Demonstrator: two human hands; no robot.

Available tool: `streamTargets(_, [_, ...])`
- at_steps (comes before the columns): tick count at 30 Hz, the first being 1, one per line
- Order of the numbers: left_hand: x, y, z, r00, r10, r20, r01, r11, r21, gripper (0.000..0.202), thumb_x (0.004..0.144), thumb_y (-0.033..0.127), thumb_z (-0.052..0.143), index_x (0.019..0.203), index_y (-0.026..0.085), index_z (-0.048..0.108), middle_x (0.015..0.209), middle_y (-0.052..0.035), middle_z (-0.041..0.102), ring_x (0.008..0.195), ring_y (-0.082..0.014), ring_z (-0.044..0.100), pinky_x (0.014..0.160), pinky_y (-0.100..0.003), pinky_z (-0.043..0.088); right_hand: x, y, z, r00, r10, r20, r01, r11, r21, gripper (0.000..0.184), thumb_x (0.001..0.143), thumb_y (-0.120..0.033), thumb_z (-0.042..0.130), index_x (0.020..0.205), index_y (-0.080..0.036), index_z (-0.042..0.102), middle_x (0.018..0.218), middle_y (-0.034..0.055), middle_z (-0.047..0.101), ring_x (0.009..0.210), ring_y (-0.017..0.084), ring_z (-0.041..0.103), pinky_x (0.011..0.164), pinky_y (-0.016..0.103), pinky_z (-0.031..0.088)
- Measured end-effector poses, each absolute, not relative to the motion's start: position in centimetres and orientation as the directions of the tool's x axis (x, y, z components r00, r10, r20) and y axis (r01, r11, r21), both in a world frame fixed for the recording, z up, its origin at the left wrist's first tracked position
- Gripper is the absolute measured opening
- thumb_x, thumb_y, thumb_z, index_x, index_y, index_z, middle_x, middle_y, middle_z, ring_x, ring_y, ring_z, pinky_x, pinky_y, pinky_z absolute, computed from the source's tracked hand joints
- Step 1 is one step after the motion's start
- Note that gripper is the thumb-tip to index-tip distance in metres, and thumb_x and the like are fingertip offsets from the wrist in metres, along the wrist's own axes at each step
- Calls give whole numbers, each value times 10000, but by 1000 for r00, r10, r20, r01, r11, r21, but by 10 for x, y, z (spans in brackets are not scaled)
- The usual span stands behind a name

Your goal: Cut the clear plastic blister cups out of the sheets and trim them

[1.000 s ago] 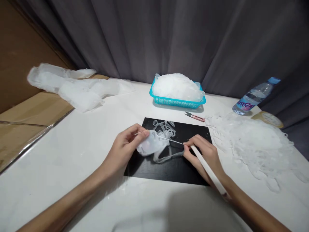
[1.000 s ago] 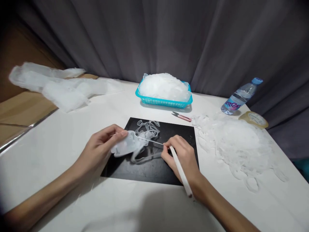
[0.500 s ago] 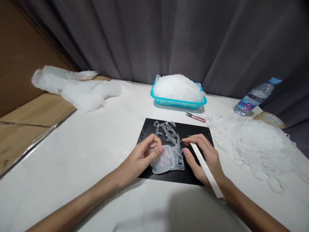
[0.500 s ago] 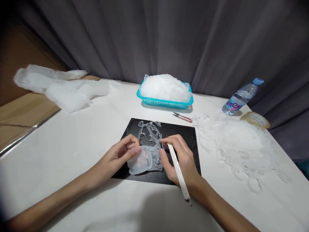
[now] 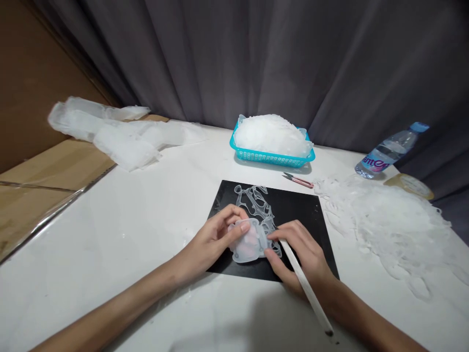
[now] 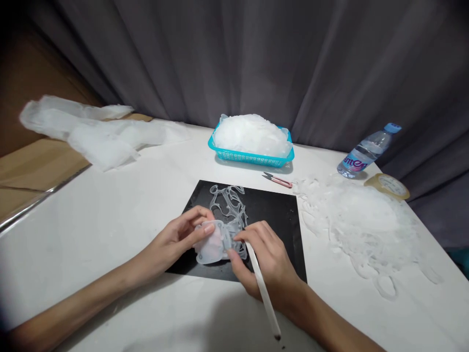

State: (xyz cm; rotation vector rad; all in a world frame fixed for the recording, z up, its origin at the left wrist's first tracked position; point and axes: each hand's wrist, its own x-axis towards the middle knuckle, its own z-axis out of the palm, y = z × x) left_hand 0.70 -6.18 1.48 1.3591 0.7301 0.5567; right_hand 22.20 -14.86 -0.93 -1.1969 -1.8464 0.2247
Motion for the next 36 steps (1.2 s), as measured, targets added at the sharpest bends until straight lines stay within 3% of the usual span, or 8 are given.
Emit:
streamTargets(5, [10,-64,18,610,777,-157,25,179,983,253,1025,451,600,969,220,516,752,56,504,633,-102,435,585,-215,359,222,-145,-12,-161,843,514,612,494,-618,109,947,-170,657,1043,-199,617,917,63,642,843,205,595,769,361,533])
streamTargets(9, [10,-65,16,610,765,-206,-3,262,965,276,990,466,648,1002,243,485,793,49,560,665,-112,504,619,-220,408,222,-141,-8,-147,842,518,564,502,-656,117,971,-110,595,1029,-207,626,894,49,658,831,196,608,771,351,522])
streamTargets(16, [10,-65,2,673,691,-265,72,295,953,322,847,359,839,941,191,581,833,35,625,763,-123,585,698,-224,442,225,-140,-2,-16,781,624,658,478,-582,166,947,-76,619,1052,-201,645,934,67,658,886,216,618,797,360,514])
streamTargets(21, [13,-67,6,628,728,-277,-3,357,934,329,834,354,853,941,180,596,871,22,642,786,-123,587,730,-227,462,222,-149,-1,-3,751,660,684,483,-547,165,927,-59,626,892,-215,587,787,24,573,731,188,542,685,338,464])
streamTargets(24, [13,-67,10,616,739,-273,-24,364,931,312,841,347,844,946,178,605,864,18,641,783,-128,583,721,-225,460,218,-152,-5,-33,806,590,679,451,-578,114,936,-108,643,952,-214,602,841,37,605,780,195,576,718,341,493])
streamTargets(28, [12,-68,12,587,765,-263,-35,349,936,298,850,346,838,914,177,601,832,19,633,772,-130,578,715,-225,458,218,-150,-7,83,903,422,611,289,-737,6,974,-211,624,977,-217,625,908,42,641,829,189,634,754,322,523])
streamTargets(32, [11,-70,12,619,742,-256,-68,375,924,295,886,372,809,975,175,608,906,-23,694,838,-166,642,791,-276,494,218,-149,-5,104,937,334,568,220,-793,161,1006,-246,583,851,-218,616,815,14,623,740,159,623,692,287,490])
streamTargets(36, [12,-71,12,629,741,-236,-81,364,928,295,885,373,811,1005,175,628,924,-22,674,847,-165,625,786,-273,485,210,-152,-2,63,945,320,494,249,-833,142,998,-219,582,889,-216,673,850,23,669,771,160,653,722,278,512])
